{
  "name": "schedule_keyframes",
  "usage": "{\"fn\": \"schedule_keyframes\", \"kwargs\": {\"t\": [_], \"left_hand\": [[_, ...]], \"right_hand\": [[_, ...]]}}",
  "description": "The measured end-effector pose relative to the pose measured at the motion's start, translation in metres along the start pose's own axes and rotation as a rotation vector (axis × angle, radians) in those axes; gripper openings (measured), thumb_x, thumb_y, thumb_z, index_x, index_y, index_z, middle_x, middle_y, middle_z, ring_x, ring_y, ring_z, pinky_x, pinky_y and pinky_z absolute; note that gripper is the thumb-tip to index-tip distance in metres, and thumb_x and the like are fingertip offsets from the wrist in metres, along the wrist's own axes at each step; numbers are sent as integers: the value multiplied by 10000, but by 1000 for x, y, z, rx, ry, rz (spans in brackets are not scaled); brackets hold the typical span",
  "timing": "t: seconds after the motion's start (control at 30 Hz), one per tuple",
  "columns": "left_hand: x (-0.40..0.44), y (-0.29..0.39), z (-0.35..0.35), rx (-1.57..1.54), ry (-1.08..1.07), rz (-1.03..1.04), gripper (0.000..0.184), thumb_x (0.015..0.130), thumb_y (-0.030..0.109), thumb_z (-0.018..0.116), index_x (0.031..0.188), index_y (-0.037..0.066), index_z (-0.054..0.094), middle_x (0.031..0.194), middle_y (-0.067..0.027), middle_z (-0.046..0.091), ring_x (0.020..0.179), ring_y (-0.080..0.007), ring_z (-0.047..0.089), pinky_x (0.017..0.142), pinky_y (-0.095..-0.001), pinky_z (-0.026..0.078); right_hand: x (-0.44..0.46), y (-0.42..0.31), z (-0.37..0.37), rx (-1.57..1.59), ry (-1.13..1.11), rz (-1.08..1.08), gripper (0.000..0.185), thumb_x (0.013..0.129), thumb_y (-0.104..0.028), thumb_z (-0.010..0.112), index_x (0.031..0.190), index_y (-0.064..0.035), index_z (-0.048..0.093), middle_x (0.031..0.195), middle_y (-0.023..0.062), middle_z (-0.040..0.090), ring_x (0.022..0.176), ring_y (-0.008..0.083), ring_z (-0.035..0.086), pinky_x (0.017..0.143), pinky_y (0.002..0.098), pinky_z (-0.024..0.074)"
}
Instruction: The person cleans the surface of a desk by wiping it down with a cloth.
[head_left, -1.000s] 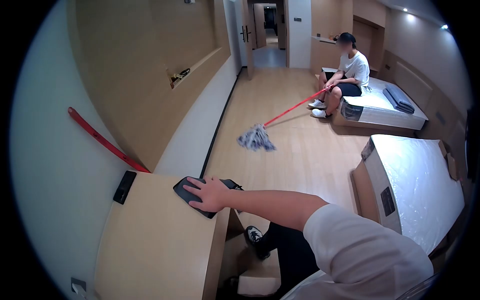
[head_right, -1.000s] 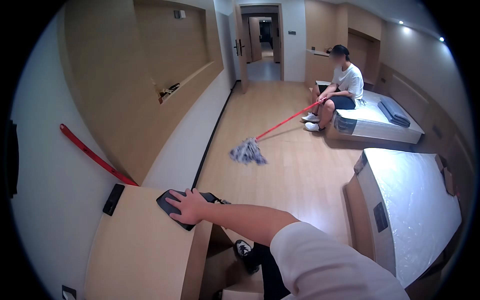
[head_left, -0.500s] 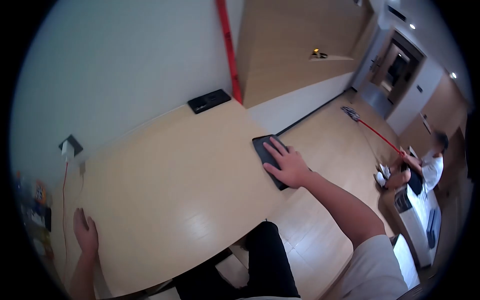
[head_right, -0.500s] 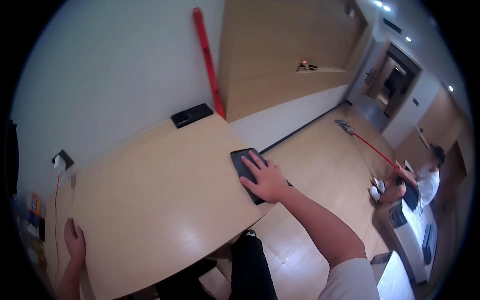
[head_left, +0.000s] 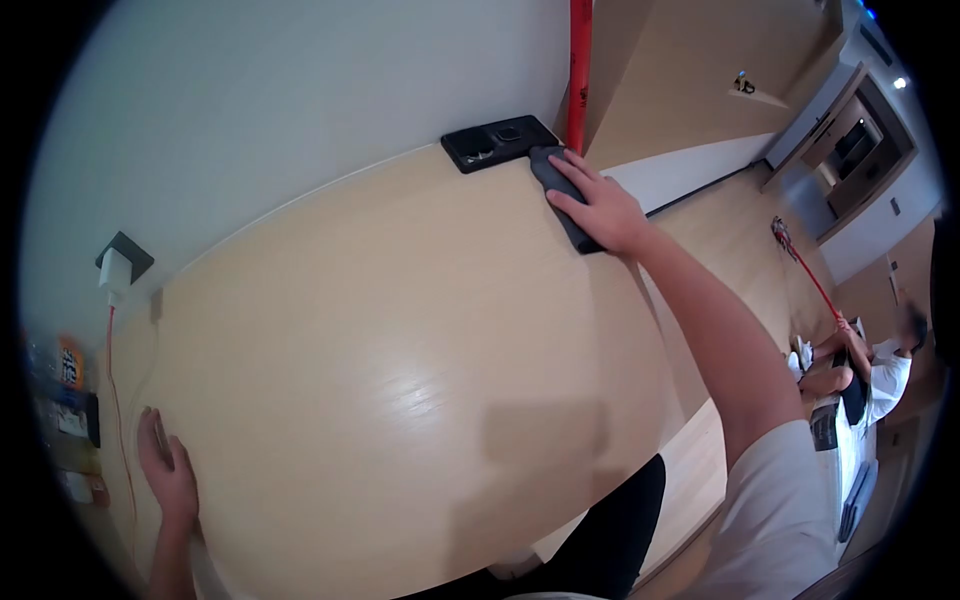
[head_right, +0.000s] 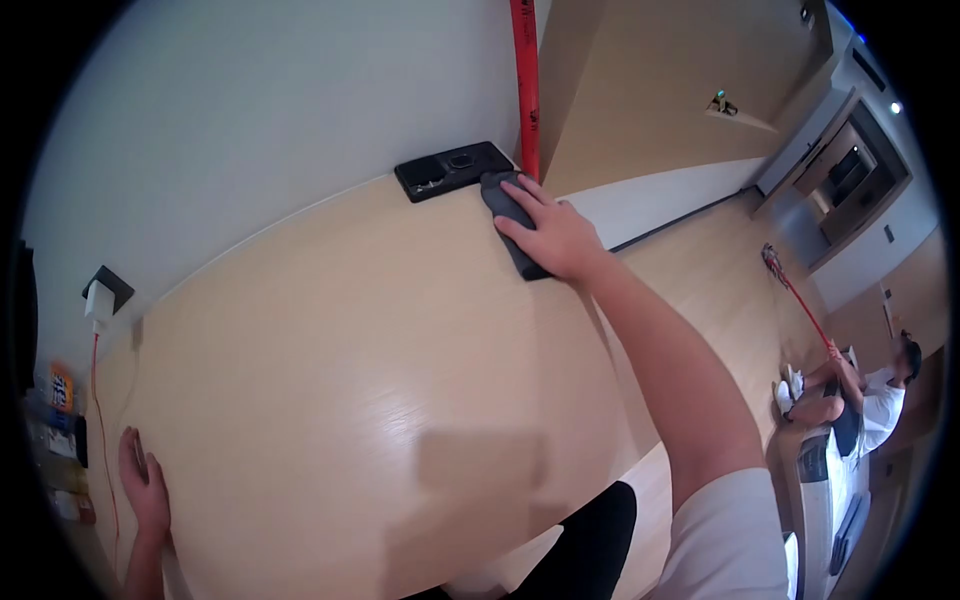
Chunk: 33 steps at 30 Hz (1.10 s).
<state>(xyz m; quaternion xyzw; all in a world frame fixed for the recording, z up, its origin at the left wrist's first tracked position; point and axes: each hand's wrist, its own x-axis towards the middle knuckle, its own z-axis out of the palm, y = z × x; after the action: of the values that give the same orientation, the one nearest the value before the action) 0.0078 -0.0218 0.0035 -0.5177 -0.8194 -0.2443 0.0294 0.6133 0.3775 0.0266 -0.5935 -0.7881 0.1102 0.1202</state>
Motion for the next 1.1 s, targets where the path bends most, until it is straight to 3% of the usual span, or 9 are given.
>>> {"fn": "schedule_keyframes", "kwargs": {"t": [0.3,0.47,0.8,1.1], "left_hand": [[4,-15,6,-12,33,79,488,933,57,585,1401,-73,542,1482,-273,543,1391,-433,505,1204,-487,358],[5,-12,9,10,41,114,468,960,129,634,1388,-46,563,1459,-261,573,1380,-428,523,1187,-500,383],[2,-9,16,34,28,53,482,1057,225,569,1464,-33,546,1541,-239,533,1472,-396,460,1224,-458,361],[3,-6,15,-2,38,46,472,1028,157,578,1454,-44,540,1523,-244,540,1442,-405,485,1220,-466,366]], "right_hand": [[-21,-12,4,-95,25,55,771,980,-697,452,1638,-302,384,1731,-18,314,1292,402,584,1137,473,460],[-93,-6,-7,-148,23,79,753,997,-676,441,1640,-290,383,1728,1,324,1255,431,582,1128,483,455],[-270,26,-31,-160,4,66,743,1000,-606,524,1643,-264,381,1716,35,343,1198,423,550,1130,508,410],[-242,25,-29,-172,-10,77,741,1015,-563,525,1651,-223,358,1729,54,311,1194,440,575,1124,495,432]]}}
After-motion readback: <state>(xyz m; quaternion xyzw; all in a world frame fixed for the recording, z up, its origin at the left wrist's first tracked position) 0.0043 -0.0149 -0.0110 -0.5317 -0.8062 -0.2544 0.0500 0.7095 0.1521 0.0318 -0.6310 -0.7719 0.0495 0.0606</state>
